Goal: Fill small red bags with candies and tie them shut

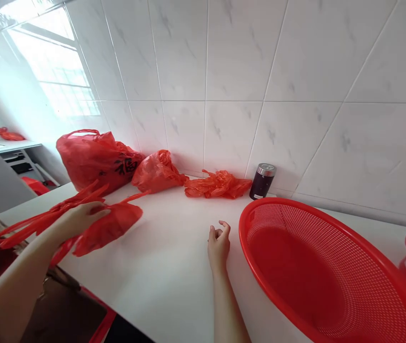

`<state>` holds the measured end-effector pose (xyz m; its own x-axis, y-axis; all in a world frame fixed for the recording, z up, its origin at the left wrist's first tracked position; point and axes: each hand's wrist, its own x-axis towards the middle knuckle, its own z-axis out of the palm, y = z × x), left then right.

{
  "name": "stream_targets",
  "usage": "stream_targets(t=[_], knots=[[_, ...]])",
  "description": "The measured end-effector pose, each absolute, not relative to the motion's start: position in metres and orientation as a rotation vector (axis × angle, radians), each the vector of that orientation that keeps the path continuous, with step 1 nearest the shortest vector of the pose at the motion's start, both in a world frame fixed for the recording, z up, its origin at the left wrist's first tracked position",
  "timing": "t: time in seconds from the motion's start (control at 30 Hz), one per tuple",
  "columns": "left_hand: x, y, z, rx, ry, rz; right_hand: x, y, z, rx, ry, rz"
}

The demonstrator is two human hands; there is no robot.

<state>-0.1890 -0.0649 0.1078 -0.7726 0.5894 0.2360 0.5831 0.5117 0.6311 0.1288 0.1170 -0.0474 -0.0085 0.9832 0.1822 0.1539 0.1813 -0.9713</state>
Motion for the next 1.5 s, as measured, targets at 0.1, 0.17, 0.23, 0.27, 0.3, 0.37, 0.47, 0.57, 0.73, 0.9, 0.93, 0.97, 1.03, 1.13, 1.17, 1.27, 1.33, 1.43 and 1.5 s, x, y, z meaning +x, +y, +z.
stream_targets(t=[0.1, 0.17, 0.23, 0.27, 0.3, 0.37, 0.47, 0.57, 0.73, 0.9, 0.93, 0.97, 1.03, 1.13, 1.17, 1.27, 1.33, 1.43, 1.5], knots=[[-0.195, -0.075, 0.114, 1.042, 2.973, 0.964, 0.129, 0.117, -0.048, -1.187, -1.410, 0.982], [-0.185, -0.074, 0.113, 1.125, 3.041, 0.920, 0.130, 0.117, -0.048, -1.192, -1.418, 0.977], [-0.166, -0.066, 0.105, 1.320, 2.948, 0.854, 0.130, 0.117, -0.048, -1.196, -1.427, 0.975], [-0.155, -0.061, 0.098, 1.425, 2.857, 0.805, 0.130, 0.117, -0.048, -1.198, -1.432, 0.974], [-0.143, -0.056, 0.089, 1.515, 2.753, 0.748, 0.131, 0.117, -0.048, -1.198, -1.438, 0.973], [-0.117, -0.045, 0.068, 1.623, 2.571, 0.635, 0.130, 0.117, -0.049, -1.198, -1.448, 0.970], [-0.083, -0.030, 0.042, 1.704, 2.371, 0.502, 0.130, 0.117, -0.050, -1.197, -1.460, 0.953], [-0.058, -0.016, 0.027, 1.769, 2.238, 0.429, 0.128, 0.117, -0.050, -1.195, -1.471, 0.925], [-0.039, 0.028, 0.016, 1.902, 2.137, 0.388, 0.125, 0.119, -0.051, -1.184, -1.481, 0.890], [-0.033, 0.107, 0.016, 2.039, 2.288, 0.545, 0.122, 0.120, -0.051, -1.188, -1.483, 0.872], [-0.034, 0.125, 0.017, 2.063, 2.322, 0.593, 0.122, 0.121, -0.051, -1.191, -1.483, 0.868], [-0.035, 0.142, 0.020, 2.084, 2.349, 0.632, 0.121, 0.121, -0.050, -1.196, -1.483, 0.863], [-0.039, 0.174, 0.023, 2.109, 2.384, 0.679, 0.120, 0.122, -0.050, -1.210, -1.484, 0.857], [-0.047, 0.205, 0.024, 2.088, 2.412, 0.668, 0.120, 0.123, -0.050, -1.233, -1.490, 0.861], [-0.050, 0.211, 0.023, 2.069, 2.412, 0.648, 0.120, 0.124, -0.050, -1.238, -1.494, 0.865], [-0.059, 0.217, 0.017, 2.001, 2.374, 0.580, 0.120, 0.123, -0.050, -1.246, -1.502, 0.879], [-0.064, 0.215, 0.016, 1.943, 2.338, 0.555, 0.120, 0.123, -0.050, -1.249, -1.499, 0.884], [-0.073, 0.208, 0.022, 1.834, 2.298, 0.585, 0.120, 0.123, -0.051, -1.245, -1.489, 0.894], [-0.079, 0.201, 0.031, 1.762, 2.268, 0.657, 0.120, 0.123, -0.051, -1.236, -1.477, 0.907]])
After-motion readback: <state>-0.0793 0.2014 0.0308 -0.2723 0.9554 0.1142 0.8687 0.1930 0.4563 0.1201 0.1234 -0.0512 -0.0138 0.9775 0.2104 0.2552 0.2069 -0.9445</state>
